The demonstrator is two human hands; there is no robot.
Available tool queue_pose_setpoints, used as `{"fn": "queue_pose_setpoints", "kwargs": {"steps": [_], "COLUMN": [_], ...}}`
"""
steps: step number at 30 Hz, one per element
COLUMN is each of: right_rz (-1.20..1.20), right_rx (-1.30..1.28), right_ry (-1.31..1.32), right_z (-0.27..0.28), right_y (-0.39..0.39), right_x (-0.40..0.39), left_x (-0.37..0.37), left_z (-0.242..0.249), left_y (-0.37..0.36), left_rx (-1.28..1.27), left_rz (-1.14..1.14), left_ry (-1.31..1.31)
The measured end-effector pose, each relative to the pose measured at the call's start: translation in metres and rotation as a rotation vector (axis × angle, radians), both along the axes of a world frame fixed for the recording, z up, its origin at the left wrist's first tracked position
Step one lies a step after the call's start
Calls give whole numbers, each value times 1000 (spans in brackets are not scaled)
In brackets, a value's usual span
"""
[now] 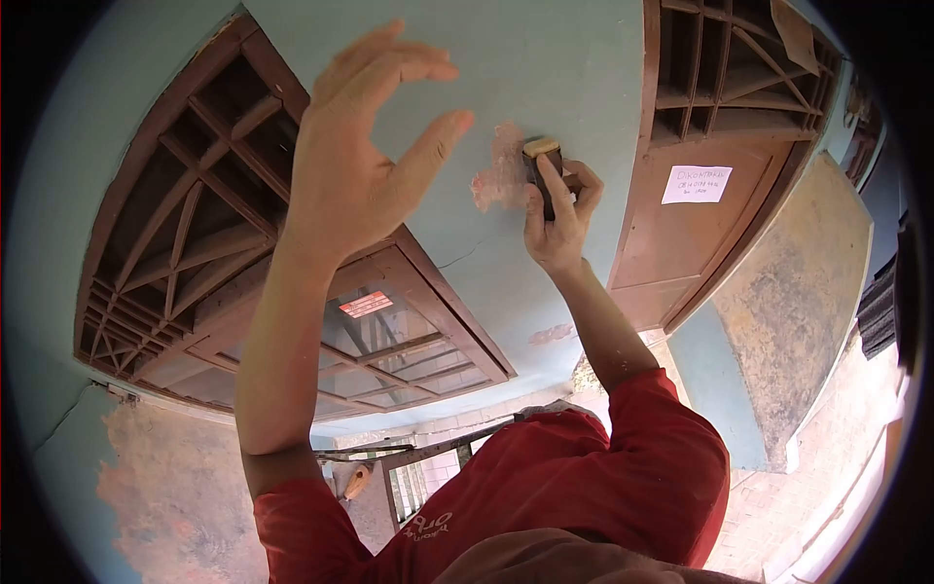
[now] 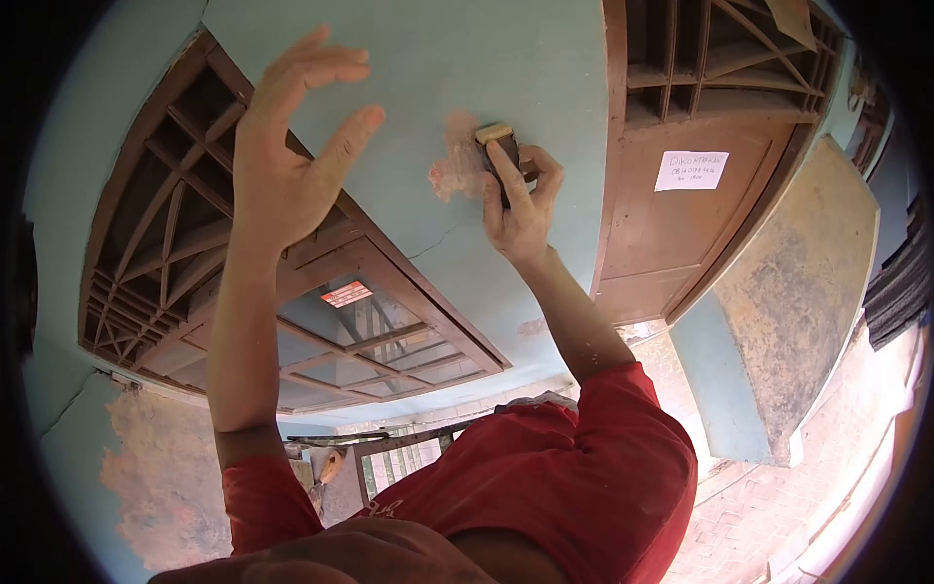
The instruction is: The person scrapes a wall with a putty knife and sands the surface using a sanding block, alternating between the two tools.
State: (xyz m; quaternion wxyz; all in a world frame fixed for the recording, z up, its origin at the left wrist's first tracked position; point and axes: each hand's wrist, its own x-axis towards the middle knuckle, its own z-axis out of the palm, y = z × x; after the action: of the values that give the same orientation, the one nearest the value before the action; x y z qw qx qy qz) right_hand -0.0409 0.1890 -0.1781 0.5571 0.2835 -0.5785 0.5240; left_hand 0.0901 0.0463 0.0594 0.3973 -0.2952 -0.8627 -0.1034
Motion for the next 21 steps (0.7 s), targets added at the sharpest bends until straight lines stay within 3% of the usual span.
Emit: {"fn": "queue_pose_setpoints", "kwargs": {"steps": [1, 3, 4, 5, 6, 7, 10, 11, 14, 15, 16, 17, 18, 21], "right_rz": [3, -226, -124, -164, -155, -140, -147, -144, -195, -257, -168, -73, -179, -76], "right_rx": [-1, 85, 9, 3, -15, 2, 24, 3, 61, 120, 107, 138, 123, 93], "right_ry": [-3, 94, 106, 109, 110, 51, 241, 222, 182, 212, 192, 204, 172, 281], "right_z": [-9, -23, -30, -29, -30, -32, -25, -29, -32, -29, -30, -39, -40, -31], "right_y": [-5, -19, -26, -28, -30, -30, -33, -32, -28, -23, -24, -21, -18, -19], "right_x": [-3, -11, -19, -19, -19, -17, -29, -31, -29, -27, -26, -32, -31, -33], "left_x": [-9, -31, -43, -58, -76, -94, -142, -175, -173, -155, -125, -94, -75, 4], "left_z": [13, 36, 47, 56, 68, 80, 94, 87, 50, 25, -4, -36, -80, -161], "left_y": [-1, -4, -4, 7, 17, 28, 58, 66, 57, 69, 79, 93, 110, 124], "left_rx": [-113, -276, -334, -244, -258, -276, -278, -105, -18, 121, 244, 338, 417, 503], "left_rz": [44, 80, 96, -70, 55, 25, -31, -136, -191, -288, -396, -542, -686, -667], "left_ry": [192, 477, 576, 703, 737, 753, 868, 951, 839, 704, 549, 255, -67, -991]}}
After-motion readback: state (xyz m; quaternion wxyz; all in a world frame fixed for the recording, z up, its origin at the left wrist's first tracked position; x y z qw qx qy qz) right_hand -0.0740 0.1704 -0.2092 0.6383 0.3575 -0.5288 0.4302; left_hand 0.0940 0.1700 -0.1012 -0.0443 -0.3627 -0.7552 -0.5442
